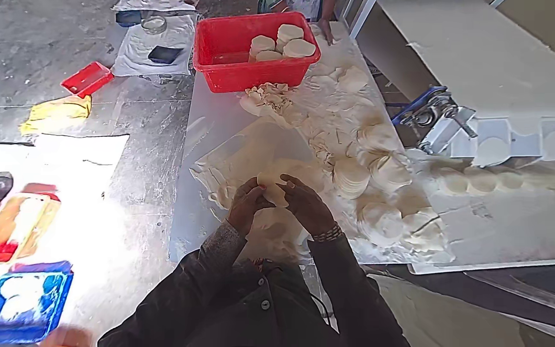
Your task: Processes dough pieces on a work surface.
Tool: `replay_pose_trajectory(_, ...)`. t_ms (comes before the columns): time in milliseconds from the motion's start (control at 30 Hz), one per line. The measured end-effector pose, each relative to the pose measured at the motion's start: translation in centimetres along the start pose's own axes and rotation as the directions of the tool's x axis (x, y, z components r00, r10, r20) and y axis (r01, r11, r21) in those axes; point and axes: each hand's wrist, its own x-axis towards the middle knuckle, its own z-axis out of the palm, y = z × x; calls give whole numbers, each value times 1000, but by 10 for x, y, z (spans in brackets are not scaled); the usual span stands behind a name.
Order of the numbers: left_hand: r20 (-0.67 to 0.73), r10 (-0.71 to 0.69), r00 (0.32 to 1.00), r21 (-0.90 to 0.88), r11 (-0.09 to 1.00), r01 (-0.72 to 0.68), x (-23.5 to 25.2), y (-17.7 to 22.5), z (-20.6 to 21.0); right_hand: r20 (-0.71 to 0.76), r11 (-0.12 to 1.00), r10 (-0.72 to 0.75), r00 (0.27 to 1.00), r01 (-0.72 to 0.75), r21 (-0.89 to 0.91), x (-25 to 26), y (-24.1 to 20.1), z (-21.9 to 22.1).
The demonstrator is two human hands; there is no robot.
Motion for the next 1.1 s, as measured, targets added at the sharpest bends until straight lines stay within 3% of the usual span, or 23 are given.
replay_pose_trajectory(67,9,34,999,27,999,-35,-1,0,-8,12,999,13,1000,-13,36,2,1,4)
replay_pose_trajectory(167,18,71,997,45,996,-72,-4,-2,-21,-51,992,-126,991,125,-34,3,0,9)
replay_pose_trajectory(300,79,70,994,-49,997,-67,-7,-9,-27,136,939,-296,946,314,-142,3,-1,10)
replay_pose_trajectory(400,-37,119,992,-62,991,-121,-7,-8,-18,148,908,-327,933,354,-226,0,-2,16)
replay_pose_trajectory(500,-104,200,974,-50,977,-206,-7,-5,-15,-18,924,-352,936,345,-166,-4,3,14)
replay_pose_trajectory(600,-37,259,965,-31,965,-260,-8,-1,-22,-149,968,-242,959,230,-97,-7,14,8)
replay_pose_trajectory(700,65,246,967,-19,969,-245,-9,1,-30,-11,999,-24,1000,23,-32,-10,29,11)
replay_pose_trajectory(767,109,240,965,-23,971,-238,-9,-1,-32,140,997,19,990,-29,72,-10,38,17)
replay_pose_trajectory(867,104,246,964,-13,969,-246,-10,-2,-35,133,977,-72,988,43,207,-7,39,28)
replay_pose_trajectory(1033,60,255,965,57,964,-258,-15,-5,-46,28,989,-148,989,147,25,-7,23,38)
replay_pose_trajectory(1100,54,244,968,70,966,-248,-17,-7,-50,56,987,-157,986,155,31,-6,26,38)
